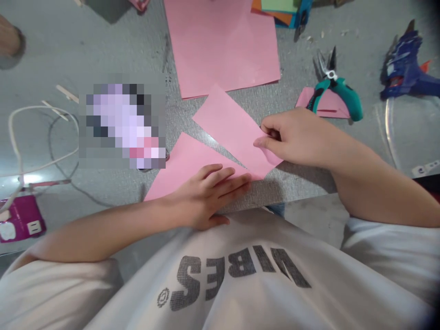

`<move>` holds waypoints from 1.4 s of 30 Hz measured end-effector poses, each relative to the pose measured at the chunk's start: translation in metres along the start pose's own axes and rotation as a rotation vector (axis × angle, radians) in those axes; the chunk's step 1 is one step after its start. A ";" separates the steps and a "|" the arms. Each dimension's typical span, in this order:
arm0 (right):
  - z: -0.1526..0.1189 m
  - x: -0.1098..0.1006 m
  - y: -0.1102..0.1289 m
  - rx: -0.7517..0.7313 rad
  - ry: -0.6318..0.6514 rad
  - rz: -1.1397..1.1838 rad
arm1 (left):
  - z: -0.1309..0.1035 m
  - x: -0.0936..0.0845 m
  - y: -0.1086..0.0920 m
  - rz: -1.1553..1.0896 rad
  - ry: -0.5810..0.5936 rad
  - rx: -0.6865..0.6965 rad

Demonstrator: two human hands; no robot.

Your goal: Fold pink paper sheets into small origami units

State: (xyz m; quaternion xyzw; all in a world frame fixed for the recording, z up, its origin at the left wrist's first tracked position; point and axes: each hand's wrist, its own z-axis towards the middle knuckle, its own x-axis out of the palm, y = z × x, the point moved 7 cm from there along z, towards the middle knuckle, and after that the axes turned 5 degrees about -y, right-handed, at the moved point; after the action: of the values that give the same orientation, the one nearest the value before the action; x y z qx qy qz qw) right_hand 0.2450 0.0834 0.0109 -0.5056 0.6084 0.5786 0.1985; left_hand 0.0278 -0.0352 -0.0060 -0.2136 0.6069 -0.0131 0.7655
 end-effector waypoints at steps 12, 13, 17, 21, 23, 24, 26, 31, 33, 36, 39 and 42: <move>-0.002 -0.013 -0.022 0.090 0.037 -0.060 | 0.007 0.002 -0.004 -0.015 0.030 -0.058; -0.002 -0.016 -0.021 0.090 0.012 -0.074 | 0.007 0.002 -0.004 -0.012 0.032 -0.043; -0.005 -0.022 -0.003 0.007 -0.103 -0.018 | 0.008 0.006 -0.005 0.017 0.128 -0.017; -0.003 -0.032 0.014 -0.123 -0.295 0.079 | 0.010 0.007 -0.005 0.029 0.164 -0.039; 0.001 -0.041 0.017 -0.173 -0.386 0.139 | 0.011 0.007 -0.006 0.045 0.153 -0.032; 0.004 -0.048 0.016 -0.174 -0.437 0.152 | 0.011 0.007 -0.006 0.047 0.144 -0.027; 0.013 -0.063 0.011 -0.153 -0.531 0.128 | 0.010 0.007 -0.006 0.035 0.131 -0.015; 0.057 -0.110 0.000 -0.100 -0.650 -0.224 | 0.009 0.007 -0.004 -0.018 0.109 -0.011; 0.083 -0.128 -0.004 -0.036 -0.649 -0.350 | 0.009 0.008 -0.003 -0.025 0.104 -0.013; 0.128 -0.147 -0.004 0.023 -0.586 -0.481 | 0.009 0.009 -0.003 -0.025 0.103 -0.019; 0.172 -0.158 -0.003 0.047 -0.528 -0.504 | 0.009 0.008 -0.003 -0.024 0.103 -0.024; 0.205 -0.162 -0.009 0.112 -0.480 -0.513 | 0.009 0.006 -0.004 -0.031 0.121 -0.027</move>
State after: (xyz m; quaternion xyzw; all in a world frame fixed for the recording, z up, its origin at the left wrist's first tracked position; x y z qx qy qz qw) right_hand 0.2483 0.3327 0.0887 -0.4799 0.4282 0.5782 0.5020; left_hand 0.0386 -0.0373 -0.0087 -0.2320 0.6487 -0.0297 0.7243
